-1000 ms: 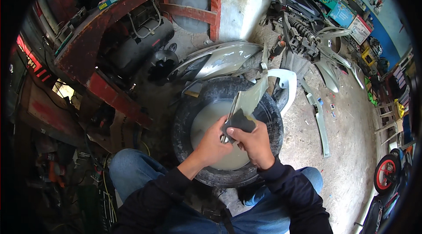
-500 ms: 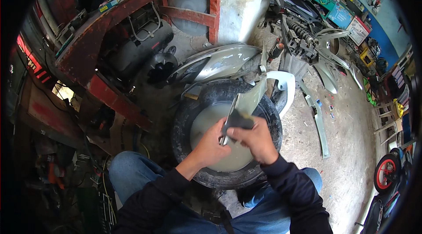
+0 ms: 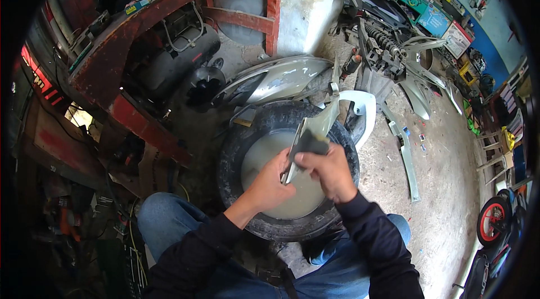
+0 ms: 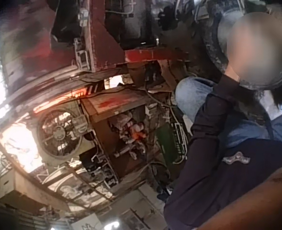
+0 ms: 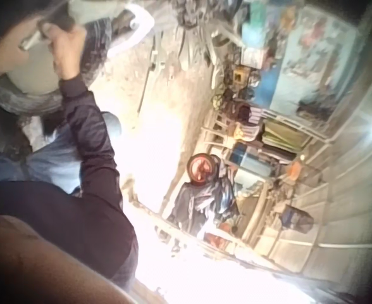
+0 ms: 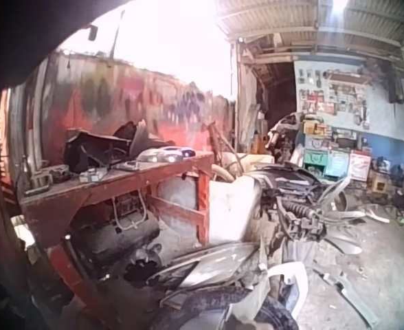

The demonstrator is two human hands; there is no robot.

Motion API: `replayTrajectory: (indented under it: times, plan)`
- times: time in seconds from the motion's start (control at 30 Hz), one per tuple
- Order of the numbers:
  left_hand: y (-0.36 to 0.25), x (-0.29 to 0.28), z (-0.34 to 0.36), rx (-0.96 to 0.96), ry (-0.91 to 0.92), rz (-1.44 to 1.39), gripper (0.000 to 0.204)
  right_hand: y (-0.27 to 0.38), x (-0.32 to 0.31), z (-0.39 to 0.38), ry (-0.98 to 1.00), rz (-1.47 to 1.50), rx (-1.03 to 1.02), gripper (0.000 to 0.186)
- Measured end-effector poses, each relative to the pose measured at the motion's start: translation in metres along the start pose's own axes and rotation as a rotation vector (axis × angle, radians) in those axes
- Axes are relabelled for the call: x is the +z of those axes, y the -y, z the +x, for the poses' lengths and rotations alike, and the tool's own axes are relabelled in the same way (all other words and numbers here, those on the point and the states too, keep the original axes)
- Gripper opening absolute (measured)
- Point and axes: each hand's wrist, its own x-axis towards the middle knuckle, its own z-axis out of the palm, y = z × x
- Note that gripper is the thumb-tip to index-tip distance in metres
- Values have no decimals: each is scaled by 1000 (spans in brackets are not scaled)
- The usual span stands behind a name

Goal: The person wet sands a motorcycle fairing piece by rubbing its surfaces and edges with sandpaper over a basin of water.

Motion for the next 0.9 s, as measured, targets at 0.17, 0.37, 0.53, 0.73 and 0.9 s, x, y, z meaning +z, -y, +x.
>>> replayTrajectory:
  times: [0.17, 0.37, 0.53, 0.73, 0.9]
  plan:
    - [-9, -1, 2, -43, 1, 154, 77, -8, -1, -6, 36, 5, 38, 12]
    - [-6, -4, 4, -67, 35, 118, 84, -11, 2, -10, 56, 53, 55, 13]
    - [-10, 0, 0, -149, 7, 159, 82, -8, -8, 2, 36, 46, -6, 19]
    - [10, -8, 0, -4, -58, 200, 77, -2, 1, 5, 9, 81, -87, 13]
    - [19, -8, 0, -2, -50, 66, 82, 1, -9, 9, 64, 54, -38, 22]
